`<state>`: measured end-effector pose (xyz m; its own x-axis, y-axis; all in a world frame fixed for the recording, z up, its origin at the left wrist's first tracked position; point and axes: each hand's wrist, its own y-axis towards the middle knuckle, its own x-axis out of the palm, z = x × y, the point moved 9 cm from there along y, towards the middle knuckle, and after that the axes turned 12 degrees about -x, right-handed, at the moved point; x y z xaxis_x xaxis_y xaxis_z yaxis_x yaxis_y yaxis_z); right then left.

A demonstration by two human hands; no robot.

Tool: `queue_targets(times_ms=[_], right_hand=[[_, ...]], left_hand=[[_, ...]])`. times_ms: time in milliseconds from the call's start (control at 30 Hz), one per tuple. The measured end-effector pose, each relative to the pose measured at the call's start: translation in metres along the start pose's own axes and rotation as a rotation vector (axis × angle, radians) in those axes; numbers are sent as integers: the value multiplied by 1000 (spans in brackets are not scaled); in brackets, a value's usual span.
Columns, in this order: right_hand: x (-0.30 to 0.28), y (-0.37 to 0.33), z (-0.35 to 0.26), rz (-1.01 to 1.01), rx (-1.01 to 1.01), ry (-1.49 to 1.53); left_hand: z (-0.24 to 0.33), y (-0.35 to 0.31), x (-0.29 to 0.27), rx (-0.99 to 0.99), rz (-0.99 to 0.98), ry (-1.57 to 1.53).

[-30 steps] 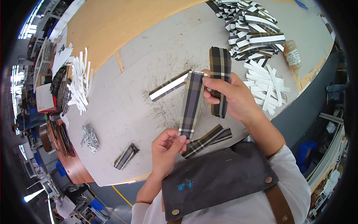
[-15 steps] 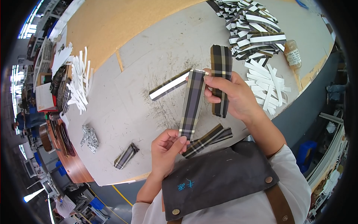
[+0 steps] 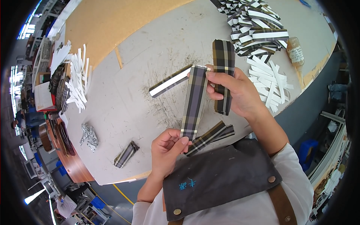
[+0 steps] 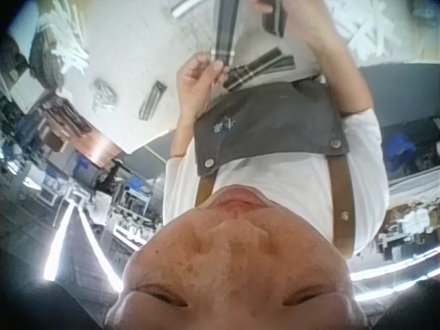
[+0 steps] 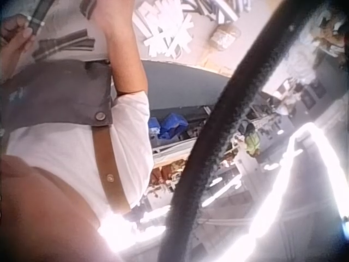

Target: Applying adhesive lines onto plaid fabric patterns, layering white structured lining tape over the glued areas, and folding/wrapping the composite elements to manufacture finished decorative bow ties.

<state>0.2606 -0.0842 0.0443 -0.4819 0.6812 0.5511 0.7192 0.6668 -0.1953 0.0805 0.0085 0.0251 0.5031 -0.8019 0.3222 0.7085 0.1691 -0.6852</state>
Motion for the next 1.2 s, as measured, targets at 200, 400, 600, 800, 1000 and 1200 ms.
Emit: queue_targets(times_ms=[200,400,600,800,1000,1200], right_hand=[[-1,-2,-2,25,-4,4],[-2,-2,-4,21,-1,4],[10,-6,-4,-227,111,203],[8,-12,19,-522,181,-391],[23,-16,45,-685,175,-846],[17,-16,63,-445,418,-650]], left_hand=[[-1,-1,2,6,-14,-6],[-2,-1,4,13,-23,-5],[22,-6,-3,314,162,318],[75,-22,20,1087,360,1047],[75,-9,36,1199,309,1183],[82,4,11,1211,425,1012]])
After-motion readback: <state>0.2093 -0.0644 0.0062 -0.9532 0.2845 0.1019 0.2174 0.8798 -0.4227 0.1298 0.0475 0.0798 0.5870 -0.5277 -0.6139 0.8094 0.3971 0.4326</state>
